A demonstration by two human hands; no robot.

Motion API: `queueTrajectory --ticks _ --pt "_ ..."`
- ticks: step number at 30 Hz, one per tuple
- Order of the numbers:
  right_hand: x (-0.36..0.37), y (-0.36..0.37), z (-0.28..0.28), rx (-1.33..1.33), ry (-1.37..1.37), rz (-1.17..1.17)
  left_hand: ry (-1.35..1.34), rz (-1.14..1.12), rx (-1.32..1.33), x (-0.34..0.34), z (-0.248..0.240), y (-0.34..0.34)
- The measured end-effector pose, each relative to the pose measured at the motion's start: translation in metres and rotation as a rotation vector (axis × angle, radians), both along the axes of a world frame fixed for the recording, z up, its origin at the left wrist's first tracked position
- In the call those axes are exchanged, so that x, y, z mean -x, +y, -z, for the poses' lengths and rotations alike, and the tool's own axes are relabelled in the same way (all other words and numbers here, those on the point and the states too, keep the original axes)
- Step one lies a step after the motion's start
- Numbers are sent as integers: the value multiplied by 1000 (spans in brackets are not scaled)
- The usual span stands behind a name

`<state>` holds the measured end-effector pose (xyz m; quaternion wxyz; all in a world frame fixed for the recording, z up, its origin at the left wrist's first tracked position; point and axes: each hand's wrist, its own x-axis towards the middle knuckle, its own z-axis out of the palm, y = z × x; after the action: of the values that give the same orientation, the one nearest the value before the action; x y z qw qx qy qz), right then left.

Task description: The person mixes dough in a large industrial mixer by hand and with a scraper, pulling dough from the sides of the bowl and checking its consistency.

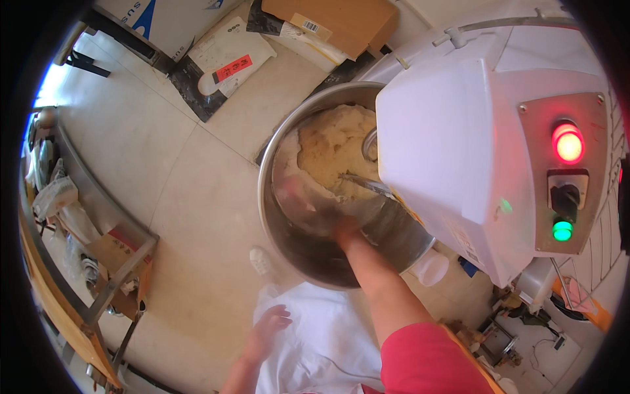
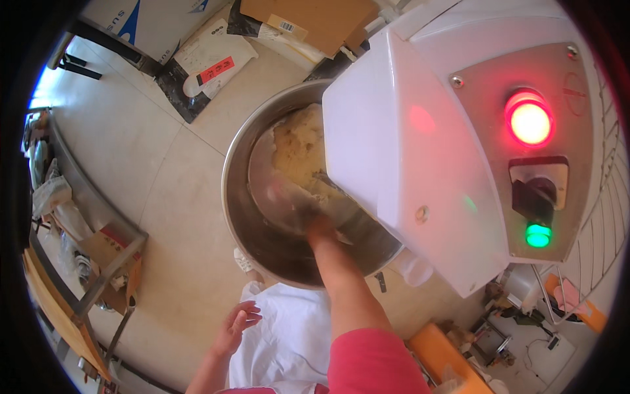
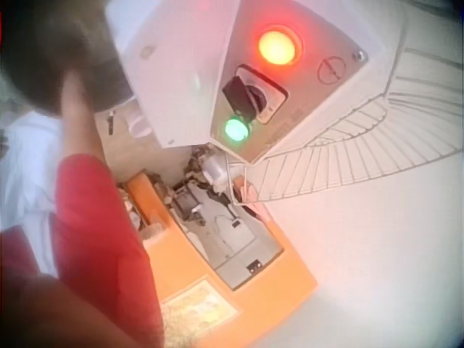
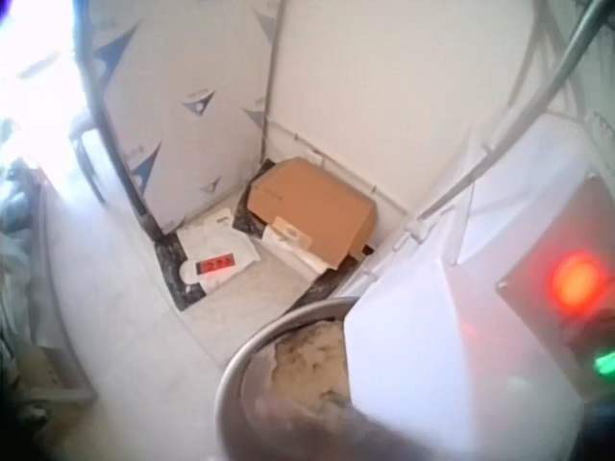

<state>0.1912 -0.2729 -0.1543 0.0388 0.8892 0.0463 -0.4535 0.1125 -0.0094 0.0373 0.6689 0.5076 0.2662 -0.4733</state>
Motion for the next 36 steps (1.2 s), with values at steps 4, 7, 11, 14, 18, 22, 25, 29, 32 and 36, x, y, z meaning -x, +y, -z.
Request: queueTrajectory --ticks 4,7,11,14,18,22,25,29,32,36 --pt "-2 -12 4 134 118 80 -26 43 20 -8 -2 -17" --pt "-5 -12 9 282 295 106 -31 69 -4 -7 -3 -16" --pt "4 -24 28 366 358 -14 -32 24 -19 -7 -7 -10" --pt "25 -93 71 551 373 125 -44 31 43 -12 -8 -20" --pt "30 -69 19 273 162 25 -8 -2 50 -6 -6 -11" --pt "6 -53 -84 -127 -57 83 -13 34 77 -3 -6 -16" --pt "-8 -43 -79 -368 -350 436 -15 85 118 -8 -8 -20" --pt "-37 -51 -35 -154 -444 596 -53 141 107 -17 -9 -19" --pt "-26 -64 -53 -130 -473 626 -73 156 49 -10 -11 -6" --pt "-14 -78 -99 -124 -629 469 -77 172 48 -11 -8 2"
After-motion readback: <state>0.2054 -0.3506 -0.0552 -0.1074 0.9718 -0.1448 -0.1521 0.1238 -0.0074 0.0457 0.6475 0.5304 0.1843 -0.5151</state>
